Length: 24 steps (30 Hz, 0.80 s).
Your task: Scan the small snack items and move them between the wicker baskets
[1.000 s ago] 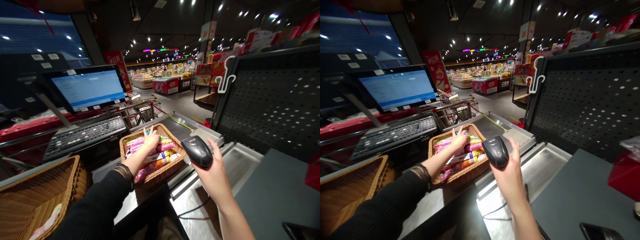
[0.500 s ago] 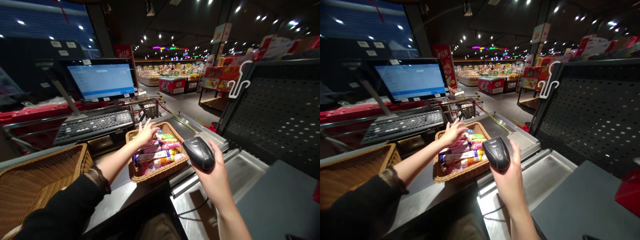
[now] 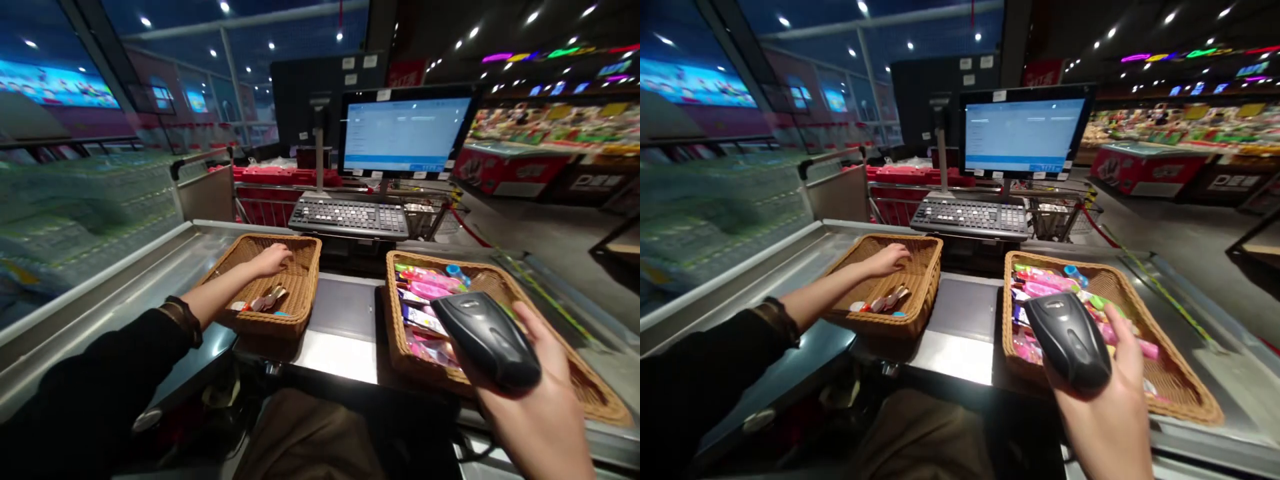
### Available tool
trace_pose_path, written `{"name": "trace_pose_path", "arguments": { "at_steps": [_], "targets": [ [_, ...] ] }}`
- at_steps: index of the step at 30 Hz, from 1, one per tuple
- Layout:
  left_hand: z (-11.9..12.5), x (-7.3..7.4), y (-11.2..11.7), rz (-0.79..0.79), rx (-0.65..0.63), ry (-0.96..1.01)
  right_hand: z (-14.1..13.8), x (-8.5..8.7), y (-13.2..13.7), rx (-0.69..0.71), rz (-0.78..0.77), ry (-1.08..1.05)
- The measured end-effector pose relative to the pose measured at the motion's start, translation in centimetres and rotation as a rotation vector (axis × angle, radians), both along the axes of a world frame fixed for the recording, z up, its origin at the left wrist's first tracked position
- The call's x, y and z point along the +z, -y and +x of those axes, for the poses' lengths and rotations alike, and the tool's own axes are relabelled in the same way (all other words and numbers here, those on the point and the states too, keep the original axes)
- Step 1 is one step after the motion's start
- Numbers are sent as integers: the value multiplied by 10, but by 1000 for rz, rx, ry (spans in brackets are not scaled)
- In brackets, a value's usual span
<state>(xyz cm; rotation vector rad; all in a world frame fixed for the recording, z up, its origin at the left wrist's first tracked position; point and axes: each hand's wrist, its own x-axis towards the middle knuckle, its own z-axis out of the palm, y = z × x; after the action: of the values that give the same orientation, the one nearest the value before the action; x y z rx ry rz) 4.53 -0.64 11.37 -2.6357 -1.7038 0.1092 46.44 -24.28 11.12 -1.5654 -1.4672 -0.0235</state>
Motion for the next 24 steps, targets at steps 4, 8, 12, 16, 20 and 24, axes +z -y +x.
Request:
{"name": "trace_pose_path", "arguments": {
  "at_steps": [4,8,12,16,20,24],
  "targets": [
    [-32,-28,9,-188,133,-120,-26,5,-13,53,-36,10],
    [-35,-61,5,-260,155,-147,-46,9,-20,135,15,44],
    [-31,-92,0,-251,254,-169,-53,5,-26,181,-3,103],
    [-30,-112,-1,-262,220,-192,-53,-1,-32,212,-17,184],
    [-25,-115,0,-297,169,-203,-56,-1,-33,213,-46,143],
    [-21,-99,-2,-316,181,-191,-57,-2,-32,216,-67,149]
  ]
}}
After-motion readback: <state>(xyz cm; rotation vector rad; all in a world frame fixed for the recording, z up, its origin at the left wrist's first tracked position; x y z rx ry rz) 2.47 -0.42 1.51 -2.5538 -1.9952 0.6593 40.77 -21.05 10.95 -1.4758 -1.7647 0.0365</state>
